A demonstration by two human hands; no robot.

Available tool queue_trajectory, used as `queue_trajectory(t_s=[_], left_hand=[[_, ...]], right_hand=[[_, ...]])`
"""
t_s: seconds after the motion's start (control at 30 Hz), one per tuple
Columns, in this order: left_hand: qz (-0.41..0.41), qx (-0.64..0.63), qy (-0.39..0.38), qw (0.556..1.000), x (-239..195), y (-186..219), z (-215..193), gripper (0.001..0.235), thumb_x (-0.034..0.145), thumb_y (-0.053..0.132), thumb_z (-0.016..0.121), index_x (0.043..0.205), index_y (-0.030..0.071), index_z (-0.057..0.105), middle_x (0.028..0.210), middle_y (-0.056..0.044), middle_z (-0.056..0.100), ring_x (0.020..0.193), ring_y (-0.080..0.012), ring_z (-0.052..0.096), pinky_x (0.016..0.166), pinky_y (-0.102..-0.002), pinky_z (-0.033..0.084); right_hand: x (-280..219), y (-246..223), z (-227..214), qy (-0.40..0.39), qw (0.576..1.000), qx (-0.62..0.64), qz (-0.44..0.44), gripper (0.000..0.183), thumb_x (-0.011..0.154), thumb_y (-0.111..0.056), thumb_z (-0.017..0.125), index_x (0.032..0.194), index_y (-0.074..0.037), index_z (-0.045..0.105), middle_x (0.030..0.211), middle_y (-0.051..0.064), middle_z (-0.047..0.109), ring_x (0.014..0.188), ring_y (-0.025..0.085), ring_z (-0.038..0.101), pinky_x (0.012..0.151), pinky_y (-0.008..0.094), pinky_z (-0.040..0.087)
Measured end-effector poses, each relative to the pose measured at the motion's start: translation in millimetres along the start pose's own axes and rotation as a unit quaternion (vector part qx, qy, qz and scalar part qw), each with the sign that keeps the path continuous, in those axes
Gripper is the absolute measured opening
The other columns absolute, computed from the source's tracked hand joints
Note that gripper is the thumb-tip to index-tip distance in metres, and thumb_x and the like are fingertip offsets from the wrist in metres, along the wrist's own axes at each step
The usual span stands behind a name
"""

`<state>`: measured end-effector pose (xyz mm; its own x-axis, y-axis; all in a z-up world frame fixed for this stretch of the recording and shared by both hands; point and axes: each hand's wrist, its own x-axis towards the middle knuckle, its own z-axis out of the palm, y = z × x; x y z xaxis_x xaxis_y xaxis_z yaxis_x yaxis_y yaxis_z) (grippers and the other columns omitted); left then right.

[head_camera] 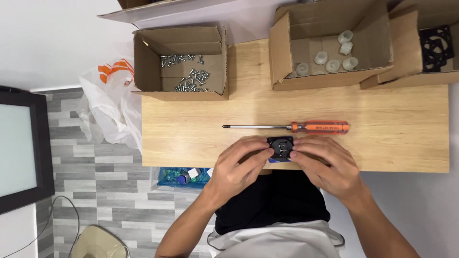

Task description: Assembling electrical components by inserting and tightening screws into plastic housings using a screwdriver.

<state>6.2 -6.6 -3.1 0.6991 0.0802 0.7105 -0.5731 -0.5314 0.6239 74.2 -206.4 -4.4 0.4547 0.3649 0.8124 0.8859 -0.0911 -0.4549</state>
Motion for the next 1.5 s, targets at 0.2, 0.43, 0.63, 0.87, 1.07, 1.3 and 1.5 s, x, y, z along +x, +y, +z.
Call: queue_trajectory(t_s=[0.2, 0.43, 0.63, 0.87, 1.07, 1.3, 1.5], left_hand=[[-0.012, 0.01, -0.012, 1.0, -3.6, 0.5, -1.0, 0.009, 0.092, -0.007, 0.081, 0.094, 0.001, 0.083, 0.097, -0.016, 0.081, 0.091, -0.0351, 0.084, 0.083, -0.05, 0.072], [-0.005, -0.014, -0.019, 1.0, -3.1, -3.6, -1.2, 0.01, 0.092, 0.004, 0.085, 0.102, 0.0, 0.082, 0.103, -0.019, 0.08, 0.095, -0.0387, 0.084, 0.083, -0.051, 0.071], [0.002, -0.001, -0.035, 0.999, -2.8, -5.1, -1.8, 0.025, 0.09, 0.011, 0.09, 0.107, -0.003, 0.078, 0.107, -0.021, 0.08, 0.099, -0.0398, 0.083, 0.086, -0.049, 0.07], [0.004, 0.013, -0.029, 0.999, -3.9, -6.1, -0.9, 0.02, 0.089, 0.012, 0.091, 0.098, 0.001, 0.078, 0.106, -0.017, 0.081, 0.1, -0.0383, 0.084, 0.085, -0.046, 0.069], [0.002, 0.004, -0.044, 0.999, -3.0, -3.4, -4.5, 0.008, 0.092, 0.008, 0.088, 0.095, 0.005, 0.081, 0.106, -0.013, 0.083, 0.1, -0.0355, 0.085, 0.082, -0.043, 0.067], [-0.012, 0.025, -0.03, 0.999, -9.0, -1.3, -0.4, 0.017, 0.092, 0.003, 0.087, 0.078, 0.01, 0.081, 0.102, -0.006, 0.084, 0.099, -0.0294, 0.086, 0.089, -0.042, 0.065], [-0.017, 0.038, -0.06, 0.997, -16.7, -6.0, -2.0, 0.017, 0.099, 0.012, 0.081, 0.084, 0.017, 0.082, 0.105, -0.003, 0.083, 0.106, -0.0272, 0.085, 0.104, -0.053, 0.062]], right_hand=[[-1.3, 2.4, 2.2, -0.01, 1.0, -0.001, 0.014, 0.011, 0.088, 0.012, 0.083, 0.087, 0.001, 0.083, 0.09, 0.02, 0.08, 0.079, 0.04, 0.082, 0.069, 0.052, 0.068], [1.2, 1.7, 1.9, -0.02, 1.0, 0.002, 0.02, 0.011, 0.088, 0.012, 0.081, 0.087, 0.001, 0.081, 0.09, 0.02, 0.08, 0.077, 0.04, 0.082, 0.068, 0.052, 0.069], [2.5, 1.6, 2.7, -0.024, 1.0, -0.013, 0.007, 0.011, 0.088, 0.012, 0.082, 0.085, 0.002, 0.082, 0.088, 0.02, 0.08, 0.074, 0.038, 0.082, 0.067, 0.051, 0.069], [3.0, 4.0, 0.1, -0.039, 0.999, 0.005, 0.007, 0.016, 0.087, 0.017, 0.08, 0.083, 0.001, 0.082, 0.091, 0.022, 0.079, 0.078, 0.041, 0.082, 0.069, 0.054, 0.069], [6.1, 3.2, 0.1, -0.052, 0.999, 0.008, 0.003, 0.016, 0.089, 0.015, 0.078, 0.083, 0.001, 0.081, 0.091, 0.021, 0.079, 0.081, 0.042, 0.083, 0.07, 0.054, 0.068], [4.4, 3.8, -0.4, -0.051, 0.999, 0.017, 0.001, 0.017, 0.092, 0.012, 0.074, 0.081, 0.002, 0.078, 0.09, 0.02, 0.08, 0.079, 0.044, 0.083, 0.067, 0.055, 0.068], [8.5, 3.0, -2.5, -0.058, 0.998, 0.023, 0.002, 0.018, 0.09, 0.014, 0.075, 0.079, 0.001, 0.079, 0.091, 0.021, 0.08, 0.079, 0.043, 0.083, 0.066, 0.055, 0.069]])
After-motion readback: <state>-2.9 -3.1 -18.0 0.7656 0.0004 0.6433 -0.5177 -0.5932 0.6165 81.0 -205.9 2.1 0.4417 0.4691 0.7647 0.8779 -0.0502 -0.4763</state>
